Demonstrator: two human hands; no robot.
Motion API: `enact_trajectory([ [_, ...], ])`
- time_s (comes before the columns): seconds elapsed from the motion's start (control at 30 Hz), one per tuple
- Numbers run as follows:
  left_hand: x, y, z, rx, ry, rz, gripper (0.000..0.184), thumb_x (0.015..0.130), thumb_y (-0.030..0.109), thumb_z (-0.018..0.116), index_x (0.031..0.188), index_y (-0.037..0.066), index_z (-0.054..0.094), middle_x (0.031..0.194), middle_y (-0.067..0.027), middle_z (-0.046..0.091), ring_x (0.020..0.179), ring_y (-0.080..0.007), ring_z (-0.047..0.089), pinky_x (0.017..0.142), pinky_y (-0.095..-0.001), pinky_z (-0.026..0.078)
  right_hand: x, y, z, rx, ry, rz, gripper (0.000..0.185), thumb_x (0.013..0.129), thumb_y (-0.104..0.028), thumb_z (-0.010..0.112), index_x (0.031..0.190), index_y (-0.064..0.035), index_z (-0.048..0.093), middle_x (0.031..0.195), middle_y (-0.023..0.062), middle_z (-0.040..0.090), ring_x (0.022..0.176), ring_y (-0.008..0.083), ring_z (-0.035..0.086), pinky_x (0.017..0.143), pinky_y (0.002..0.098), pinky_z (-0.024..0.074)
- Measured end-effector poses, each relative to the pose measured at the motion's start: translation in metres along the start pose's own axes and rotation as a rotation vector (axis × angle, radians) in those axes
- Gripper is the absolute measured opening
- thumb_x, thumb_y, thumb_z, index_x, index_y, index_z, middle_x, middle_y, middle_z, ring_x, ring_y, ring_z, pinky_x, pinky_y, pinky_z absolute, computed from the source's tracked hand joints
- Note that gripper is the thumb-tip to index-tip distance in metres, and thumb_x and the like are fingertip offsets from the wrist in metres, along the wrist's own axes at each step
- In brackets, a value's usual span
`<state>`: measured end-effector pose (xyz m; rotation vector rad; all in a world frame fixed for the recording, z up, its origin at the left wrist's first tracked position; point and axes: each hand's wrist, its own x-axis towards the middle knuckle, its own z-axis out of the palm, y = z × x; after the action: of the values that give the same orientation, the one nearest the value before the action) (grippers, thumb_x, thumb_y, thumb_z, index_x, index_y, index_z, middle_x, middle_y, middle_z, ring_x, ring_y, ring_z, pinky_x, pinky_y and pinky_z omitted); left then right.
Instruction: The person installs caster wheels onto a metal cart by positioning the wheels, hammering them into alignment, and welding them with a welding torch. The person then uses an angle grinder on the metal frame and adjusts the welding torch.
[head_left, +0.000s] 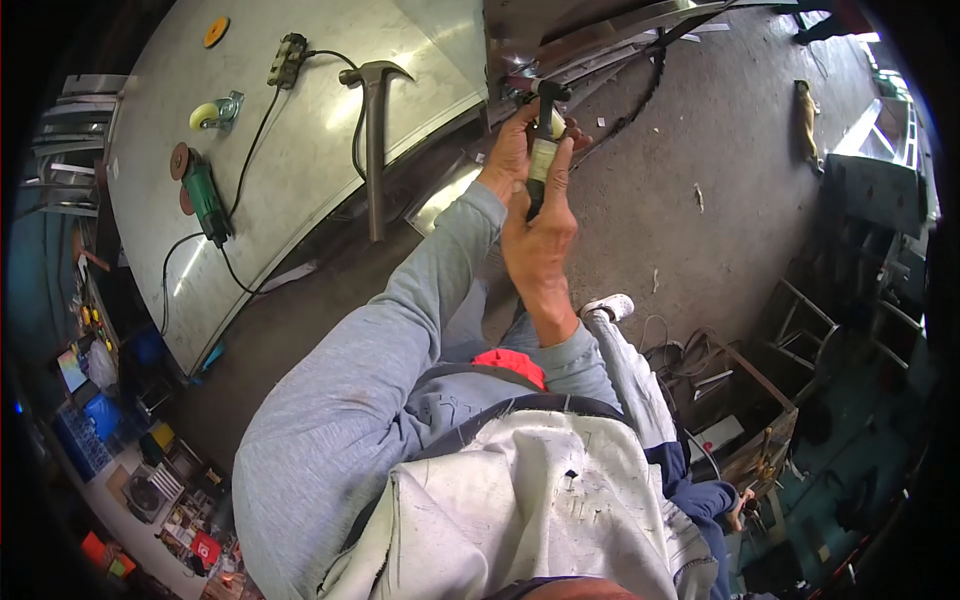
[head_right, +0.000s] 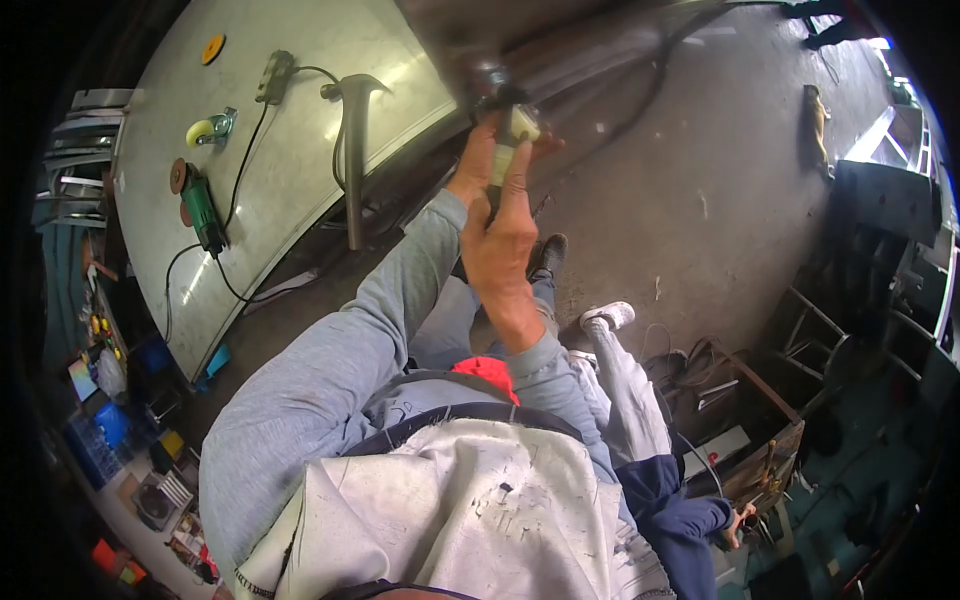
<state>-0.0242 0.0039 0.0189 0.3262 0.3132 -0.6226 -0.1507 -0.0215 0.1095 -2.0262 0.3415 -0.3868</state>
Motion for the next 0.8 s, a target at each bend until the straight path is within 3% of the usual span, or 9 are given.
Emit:
enact_trajectory([
  [0.17, 0.010, -0.002, -0.018, -0.057, -0.073, 0.009, 0.042, 0.103, 0.038, 0.064, 0.108, -0.004, 0.064, 0.099, -0.0238, 0.070, 0.090, -0.0427, 0.075, 0.095, -0.0592, 0.063, -0.006, -0.008, 0.016, -0.025, 0.062, -0.105, 0.083, 0.092, 0.002, 0.058, 0.167, -0.0017, 0.023, 0.107, 0.0323, 0.066, 0.089, 0.0478, 0.069, 0.076, 0.0479, 0.0574],
  [0.3, 0.008, -0.004, -0.019, -0.087, -0.087, 0.004, 0.044, 0.104, 0.039, 0.063, 0.111, -0.004, 0.064, 0.100, -0.0257, 0.069, 0.090, -0.0430, 0.075, 0.093, -0.0584, 0.064, -0.007, -0.011, 0.016, 0.026, 0.043, -0.083, 0.081, 0.093, 0.003, 0.056, 0.167, -0.0018, 0.023, 0.136, 0.0348, 0.063, 0.107, 0.0412, 0.074, 0.085, 0.0413, 0.0599],
  [0.37, 0.008, -0.004, -0.017, -0.063, -0.078, -0.017, 0.043, 0.103, 0.038, 0.063, 0.112, -0.004, 0.064, 0.099, -0.0243, 0.070, 0.090, -0.0418, 0.075, 0.092, -0.0566, 0.064, -0.008, -0.004, 0.016, 0.121, 0.032, -0.042, 0.084, 0.092, 0.006, 0.056, 0.168, -0.0029, 0.022, 0.138, 0.0335, 0.063, 0.103, 0.0336, 0.075, 0.082, 0.0374, 0.0596],
  [0.53, 0.004, 0.001, -0.010, -0.005, -0.044, -0.057, 0.040, 0.103, 0.036, 0.063, 0.114, -0.003, 0.065, 0.098, -0.0209, 0.072, 0.090, -0.0388, 0.076, 0.091, -0.0524, 0.065, -0.002, -0.004, 0.008, 0.274, 0.006, 0.198, 0.086, 0.095, 0.006, 0.061, 0.170, -0.0081, 0.021, 0.112, 0.0185, 0.075, 0.076, 0.0120, 0.064, 0.065, 0.0264, 0.0533],
  [0.57, 0.001, 0.002, -0.005, 0.037, -0.033, -0.040, 0.039, 0.102, 0.035, 0.063, 0.114, -0.002, 0.066, 0.096, -0.0195, 0.073, 0.090, -0.0380, 0.076, 0.091, -0.0508, 0.065, 0.000, -0.005, 0.009, 0.265, 0.048, 0.133, 0.083, 0.093, 0.007, 0.058, 0.168, -0.0040, 0.024, 0.091, 0.0178, 0.073, 0.069, 0.0170, 0.064, 0.067, 0.0293, 0.0526],
  [0.67, 0.000, 0.001, -0.006, 0.021, -0.046, -0.042, 0.039, 0.100, 0.035, 0.067, 0.115, -0.001, 0.066, 0.098, -0.0179, 0.073, 0.092, -0.0366, 0.076, 0.091, -0.0486, 0.064, 0.002, -0.010, 0.005, 0.125, 0.060, 0.053, 0.083, 0.094, 0.006, 0.058, 0.168, -0.0053, 0.023, 0.093, 0.0150, 0.075, 0.069, 0.0145, 0.062, 0.067, 0.0291, 0.0527],
  [0.7, 0.005, -0.001, -0.013, -0.008, -0.060, -0.050, 0.039, 0.099, 0.034, 0.069, 0.116, -0.001, 0.065, 0.099, -0.0179, 0.073, 0.093, -0.0363, 0.075, 0.091, -0.0482, 0.064, 0.002, -0.002, 0.008, 0.270, 0.041, 0.132, 0.083, 0.094, 0.005, 0.058, 0.168, -0.0056, 0.023, 0.098, 0.0143, 0.075, 0.072, 0.0139, 0.062, 0.067, 0.0293, 0.0529],
  [0.77, 0.022, -0.007, -0.039, -0.310, -0.052, -0.146, 0.038, 0.096, 0.030, 0.075, 0.117, 0.001, 0.064, 0.104, -0.0157, 0.072, 0.098, -0.0346, 0.073, 0.092, -0.0507, 0.062, 0.002, 0.008, 0.006, 0.343, 0.072, 0.142, 0.082, 0.096, 0.006, 0.059, 0.169, -0.0094, 0.024, 0.089, 0.0075, 0.068, 0.065, 0.0097, 0.058, 0.060, 0.0269, 0.0493],
  [0.8, 0.007, 0.000, -0.015, -0.054, -0.033, -0.059, 0.037, 0.096, 0.028, 0.076, 0.116, 0.001, 0.063, 0.105, -0.0147, 0.072, 0.099, -0.0344, 0.072, 0.093, -0.0518, 0.061, 0.003, 0.009, 0.003, 0.342, 0.091, 0.133, 0.081, 0.098, 0.006, 0.059, 0.169, -0.0112, 0.025, 0.085, 0.0041, 0.065, 0.062, 0.0076, 0.055, 0.056, 0.0257, 0.0475],
])
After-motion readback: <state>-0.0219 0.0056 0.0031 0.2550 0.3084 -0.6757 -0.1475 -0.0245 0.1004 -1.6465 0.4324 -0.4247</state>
